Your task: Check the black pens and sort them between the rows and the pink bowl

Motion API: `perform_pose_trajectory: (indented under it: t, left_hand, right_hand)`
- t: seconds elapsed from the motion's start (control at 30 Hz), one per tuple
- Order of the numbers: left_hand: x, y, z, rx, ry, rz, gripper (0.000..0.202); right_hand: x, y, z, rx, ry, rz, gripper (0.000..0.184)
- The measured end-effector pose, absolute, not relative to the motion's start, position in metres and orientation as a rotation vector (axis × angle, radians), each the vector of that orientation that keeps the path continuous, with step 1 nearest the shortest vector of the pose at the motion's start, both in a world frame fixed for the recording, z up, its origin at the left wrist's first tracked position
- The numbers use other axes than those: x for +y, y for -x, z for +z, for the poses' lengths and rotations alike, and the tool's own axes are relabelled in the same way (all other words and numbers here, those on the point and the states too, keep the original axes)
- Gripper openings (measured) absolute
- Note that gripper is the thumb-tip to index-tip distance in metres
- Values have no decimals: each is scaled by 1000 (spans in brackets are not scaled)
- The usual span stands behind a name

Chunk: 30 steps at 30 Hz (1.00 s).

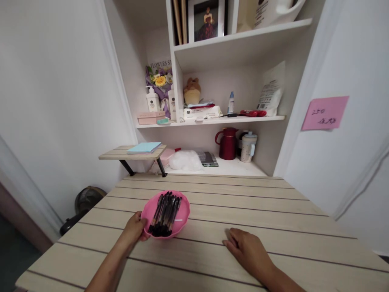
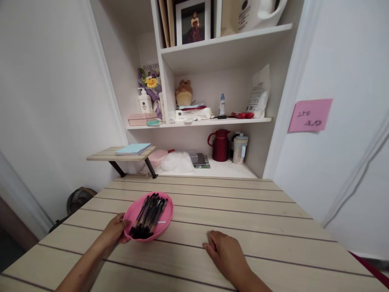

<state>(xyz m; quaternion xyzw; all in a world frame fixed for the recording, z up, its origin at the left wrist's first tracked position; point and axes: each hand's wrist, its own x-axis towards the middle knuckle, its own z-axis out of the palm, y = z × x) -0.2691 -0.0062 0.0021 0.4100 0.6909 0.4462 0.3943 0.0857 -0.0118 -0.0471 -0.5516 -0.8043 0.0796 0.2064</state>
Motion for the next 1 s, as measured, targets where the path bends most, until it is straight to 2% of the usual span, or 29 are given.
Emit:
perform_pose_trajectory:
  t: [0.2, 0.3, 0.37, 0.47, 0.57, 0.73, 0.87, 1.0]
  left_hand:
    - [-11, 282, 6, 1939, -1331, 1017, 36]
    - [-17, 282, 18, 2253, -1667, 1139, 37]
    - [-25, 268, 27, 2304, -1902, 1231, 34]
    - [-38, 228, 31, 1950, -2196, 1150, 25]
    - [-48, 180, 20, 1589, -2373, 764, 24]
    - [-54, 129, -1, 1380, -2593, 257, 18]
    - [-45, 109, 3, 1302, -2653, 183, 19]
    - [-21, 86, 10, 1283, -2583, 355, 20]
  right_hand:
    - [-13, -85, -45, -2229, 1544, 220, 22]
    - [-13, -85, -43, -2226, 1559, 213, 21]
    - [-13, -85, -42, -2231, 1558, 218, 21]
    - [-14, -85, -41, -2222, 1562, 229, 21]
    - [-14, -85, -40, -2221, 1558, 221, 21]
    - [-16, -84, -38, -2226, 1564, 180, 21]
    - [-16, -83, -38, -2219, 1588, 174, 21]
    - [-11, -86, -33, -2200, 1582, 285, 19]
